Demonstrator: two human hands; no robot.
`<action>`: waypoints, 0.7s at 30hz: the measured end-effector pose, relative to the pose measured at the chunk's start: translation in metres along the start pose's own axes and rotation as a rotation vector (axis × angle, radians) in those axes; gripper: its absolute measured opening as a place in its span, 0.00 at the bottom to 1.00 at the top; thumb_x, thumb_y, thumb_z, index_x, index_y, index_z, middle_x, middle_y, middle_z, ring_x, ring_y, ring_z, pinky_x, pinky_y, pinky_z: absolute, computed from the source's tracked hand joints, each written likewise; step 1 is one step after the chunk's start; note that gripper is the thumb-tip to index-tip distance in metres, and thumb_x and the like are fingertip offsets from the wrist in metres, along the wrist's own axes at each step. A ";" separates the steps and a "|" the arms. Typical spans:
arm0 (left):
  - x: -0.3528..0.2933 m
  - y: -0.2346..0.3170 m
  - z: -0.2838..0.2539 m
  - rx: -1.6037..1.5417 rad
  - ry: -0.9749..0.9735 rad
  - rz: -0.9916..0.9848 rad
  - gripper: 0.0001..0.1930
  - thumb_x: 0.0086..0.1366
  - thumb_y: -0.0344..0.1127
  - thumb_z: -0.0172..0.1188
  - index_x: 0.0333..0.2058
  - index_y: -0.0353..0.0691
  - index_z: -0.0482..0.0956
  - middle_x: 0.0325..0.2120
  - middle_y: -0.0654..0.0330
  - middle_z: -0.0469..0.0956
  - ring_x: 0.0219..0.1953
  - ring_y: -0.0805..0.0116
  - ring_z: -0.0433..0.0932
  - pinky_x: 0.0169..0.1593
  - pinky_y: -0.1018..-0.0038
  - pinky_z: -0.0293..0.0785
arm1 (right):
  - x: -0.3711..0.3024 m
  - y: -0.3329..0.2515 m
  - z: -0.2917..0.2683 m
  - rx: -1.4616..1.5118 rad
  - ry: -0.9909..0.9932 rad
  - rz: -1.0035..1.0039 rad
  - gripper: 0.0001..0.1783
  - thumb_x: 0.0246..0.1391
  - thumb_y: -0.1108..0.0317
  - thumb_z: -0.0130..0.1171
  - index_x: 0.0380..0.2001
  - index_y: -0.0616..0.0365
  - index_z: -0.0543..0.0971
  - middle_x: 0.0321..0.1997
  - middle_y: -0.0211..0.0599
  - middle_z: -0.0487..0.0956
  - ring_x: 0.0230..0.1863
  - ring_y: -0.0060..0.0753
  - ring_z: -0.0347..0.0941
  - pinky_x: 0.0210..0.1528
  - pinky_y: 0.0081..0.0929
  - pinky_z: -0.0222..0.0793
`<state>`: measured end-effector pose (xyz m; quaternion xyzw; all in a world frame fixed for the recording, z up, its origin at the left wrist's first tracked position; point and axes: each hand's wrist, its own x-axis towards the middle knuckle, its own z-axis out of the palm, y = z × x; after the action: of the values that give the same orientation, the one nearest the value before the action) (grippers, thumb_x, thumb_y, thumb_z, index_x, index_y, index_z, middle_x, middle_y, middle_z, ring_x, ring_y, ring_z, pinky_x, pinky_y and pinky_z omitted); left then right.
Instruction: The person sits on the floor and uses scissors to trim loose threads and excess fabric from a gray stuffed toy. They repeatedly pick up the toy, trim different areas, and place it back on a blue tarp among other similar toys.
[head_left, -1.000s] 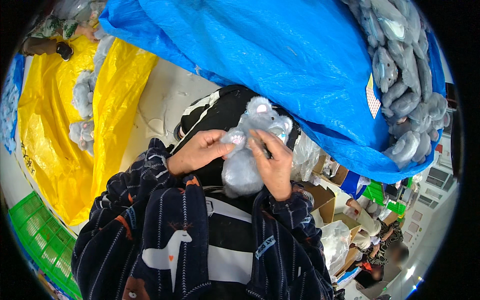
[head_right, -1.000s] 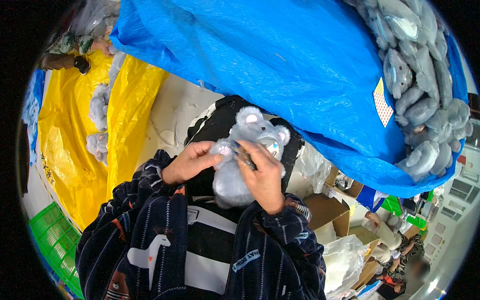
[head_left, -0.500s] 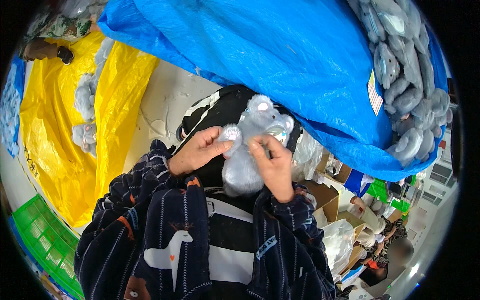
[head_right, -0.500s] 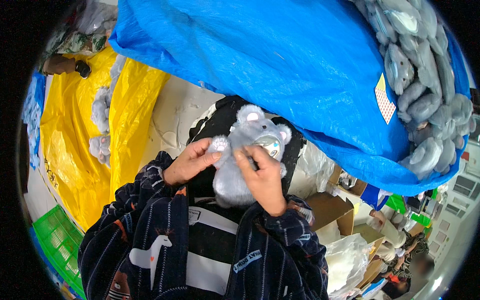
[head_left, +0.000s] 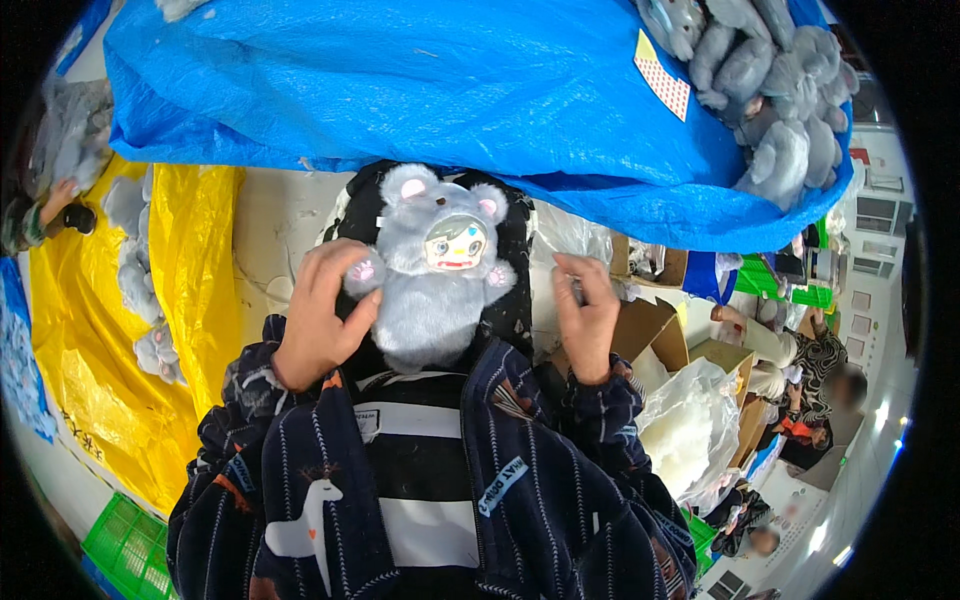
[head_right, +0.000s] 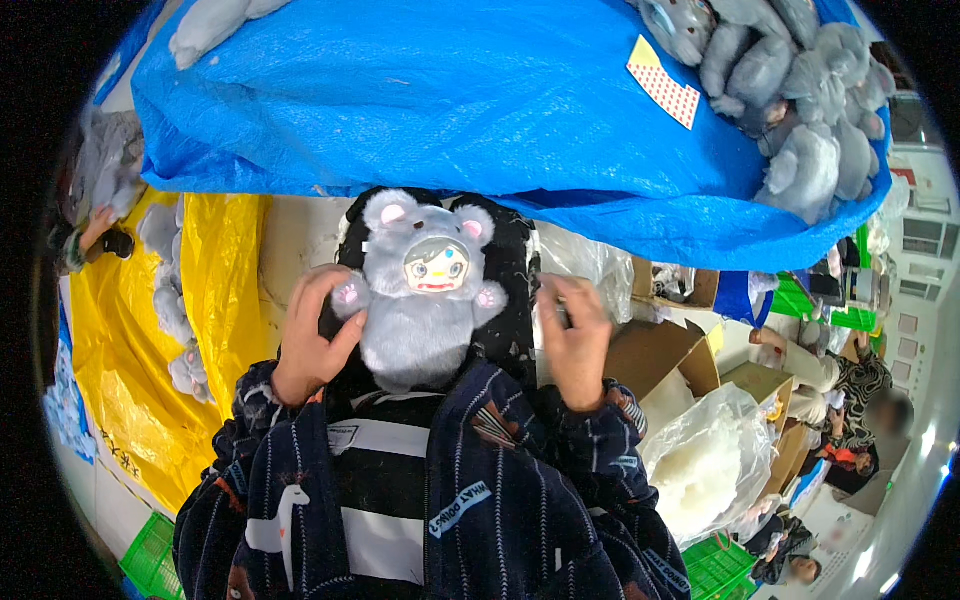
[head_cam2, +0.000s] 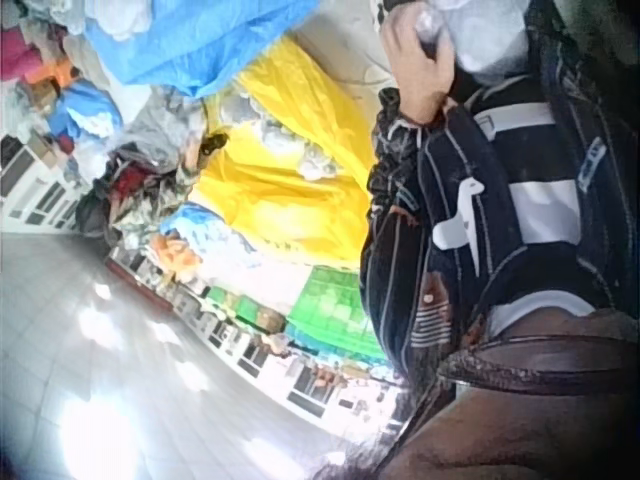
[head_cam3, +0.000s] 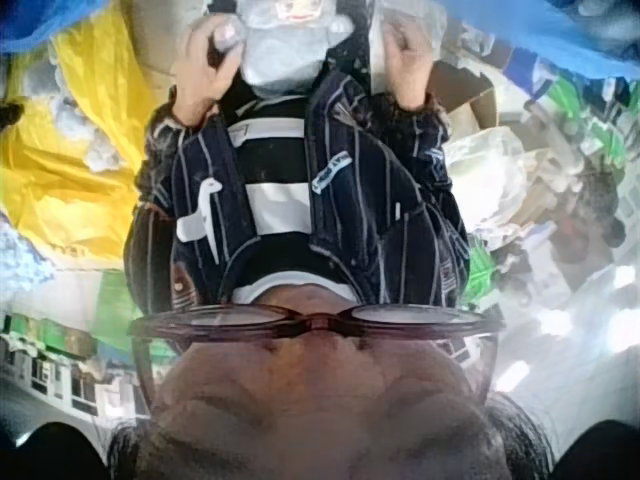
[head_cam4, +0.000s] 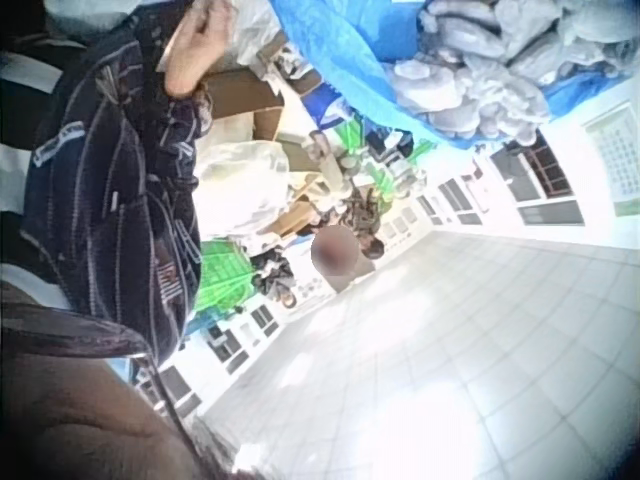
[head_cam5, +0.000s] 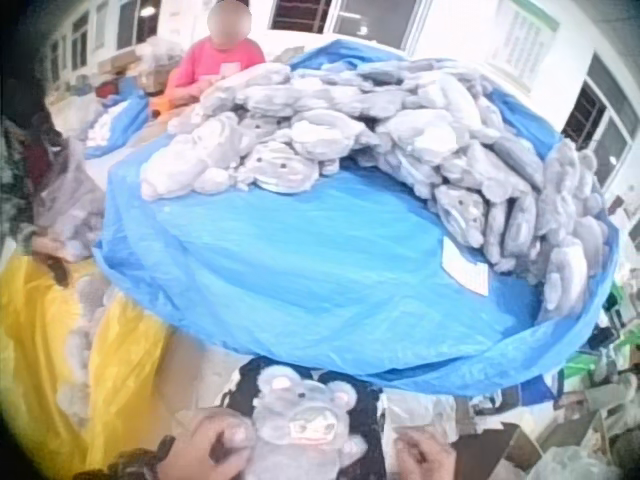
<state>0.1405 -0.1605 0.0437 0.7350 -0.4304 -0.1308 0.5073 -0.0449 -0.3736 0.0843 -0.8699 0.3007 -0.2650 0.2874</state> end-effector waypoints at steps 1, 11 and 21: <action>0.006 0.014 -0.005 0.132 -0.016 0.145 0.17 0.49 0.24 0.60 0.40 0.36 0.70 0.39 0.54 0.70 0.44 0.60 0.70 0.45 0.71 0.68 | -0.003 0.007 -0.002 -0.004 -0.018 0.144 0.06 0.49 0.72 0.58 0.30 0.64 0.77 0.27 0.37 0.77 0.28 0.22 0.71 0.30 0.20 0.66; 0.016 0.020 0.037 0.232 -0.265 0.279 0.14 0.49 0.29 0.62 0.37 0.39 0.76 0.32 0.59 0.72 0.36 0.59 0.69 0.39 0.68 0.66 | -0.020 0.007 0.036 0.242 -0.306 0.371 0.14 0.48 0.64 0.61 0.28 0.67 0.77 0.21 0.43 0.76 0.22 0.32 0.73 0.27 0.24 0.66; 0.018 0.010 0.049 0.128 -0.180 0.160 0.18 0.47 0.30 0.65 0.39 0.36 0.75 0.35 0.55 0.71 0.37 0.56 0.71 0.40 0.67 0.67 | -0.016 0.030 0.002 0.419 -0.064 0.565 0.11 0.51 0.70 0.57 0.36 0.65 0.77 0.23 0.27 0.75 0.28 0.15 0.69 0.30 0.15 0.64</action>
<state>0.1152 -0.2069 0.0348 0.7144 -0.5389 -0.1276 0.4276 -0.0657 -0.3820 0.0585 -0.6824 0.4593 -0.2035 0.5309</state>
